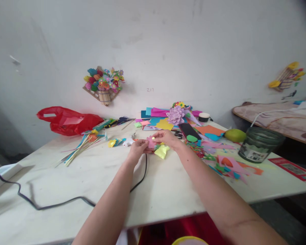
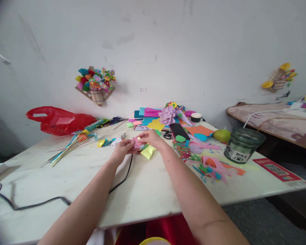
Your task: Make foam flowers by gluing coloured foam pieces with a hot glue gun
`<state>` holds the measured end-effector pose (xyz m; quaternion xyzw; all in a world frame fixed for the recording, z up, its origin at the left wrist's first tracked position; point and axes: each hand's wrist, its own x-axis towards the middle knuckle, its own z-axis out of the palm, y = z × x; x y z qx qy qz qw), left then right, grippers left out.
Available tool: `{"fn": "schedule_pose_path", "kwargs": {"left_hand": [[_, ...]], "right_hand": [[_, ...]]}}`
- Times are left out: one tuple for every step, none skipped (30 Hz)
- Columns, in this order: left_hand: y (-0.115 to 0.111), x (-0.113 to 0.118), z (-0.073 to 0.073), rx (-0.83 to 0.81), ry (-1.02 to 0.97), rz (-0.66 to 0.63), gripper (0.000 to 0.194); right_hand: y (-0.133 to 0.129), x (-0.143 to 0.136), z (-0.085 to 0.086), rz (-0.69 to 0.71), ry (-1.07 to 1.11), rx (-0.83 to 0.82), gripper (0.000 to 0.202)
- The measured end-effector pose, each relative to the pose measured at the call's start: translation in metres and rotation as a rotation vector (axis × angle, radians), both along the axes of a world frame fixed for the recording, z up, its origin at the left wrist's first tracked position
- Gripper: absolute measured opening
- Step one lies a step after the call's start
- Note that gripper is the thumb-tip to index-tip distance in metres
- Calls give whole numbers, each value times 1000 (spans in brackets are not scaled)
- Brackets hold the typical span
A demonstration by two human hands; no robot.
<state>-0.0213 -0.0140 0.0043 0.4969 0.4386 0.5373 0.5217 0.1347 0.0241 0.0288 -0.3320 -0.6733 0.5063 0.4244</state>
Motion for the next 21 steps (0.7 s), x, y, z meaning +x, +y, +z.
{"fn": "schedule_pose_path", "kwargs": {"left_hand": [[0,0,0,-1,-2,0,27],[0,-1,0,-1,-7,-2,28],[0,-1,0,2,-14,-3,28],[0,-2,-1,6,-24,-7,28],[0,-3,-1,12,-34,-12,28],[0,-3,-1,19,-44,-21,28],[-1,-4,-1,24,-54,-33,27],[-1,-5,-1,27,-63,-45,27],[-1,-6,-1,28,-72,-56,27],[-1,-6,-1,26,-81,-64,27],[-1,-7,-1,24,-88,-68,27],[-1,-7,-1,20,-93,-70,27],[-2,-7,-1,17,-96,-69,26],[-2,-7,-1,13,-97,-66,26],[-2,-7,-1,9,-99,-61,26],[-1,-7,-1,7,-103,-57,25],[-1,-7,-1,6,-107,-54,25],[-1,-7,-1,5,-110,-49,24],[-1,-7,-1,6,-111,-45,24],[-1,-8,-1,8,-111,-43,24],[-1,-8,-1,9,-109,-42,24]], "right_hand": [[0,0,0,-16,-14,-1,27],[-1,0,1,-33,-36,11,27],[-1,0,2,-50,-62,36,26],[-1,0,2,-64,-84,73,25],[-2,0,3,-73,-99,119,24],[-2,0,4,-78,-108,170,22],[-2,-1,4,-81,-112,221,21],[-2,-1,4,-82,-111,264,20],[-2,-2,4,-78,-106,290,19],[-2,-2,3,-68,-97,293,19],[-1,-2,2,-54,-83,276,20],[0,-2,1,-41,-65,247,21],[0,-2,0,-28,-47,213,22],[1,-2,0,-17,-27,185,23],[1,-2,-1,-10,-10,164,23],[1,-1,0,-4,6,151,23],[1,-1,0,0,22,144,23],[0,-1,1,3,39,140,24],[-1,-2,2,2,56,141,24],[-2,-3,3,-3,71,148,24],[-3,-4,4,-10,82,162,24]]}}
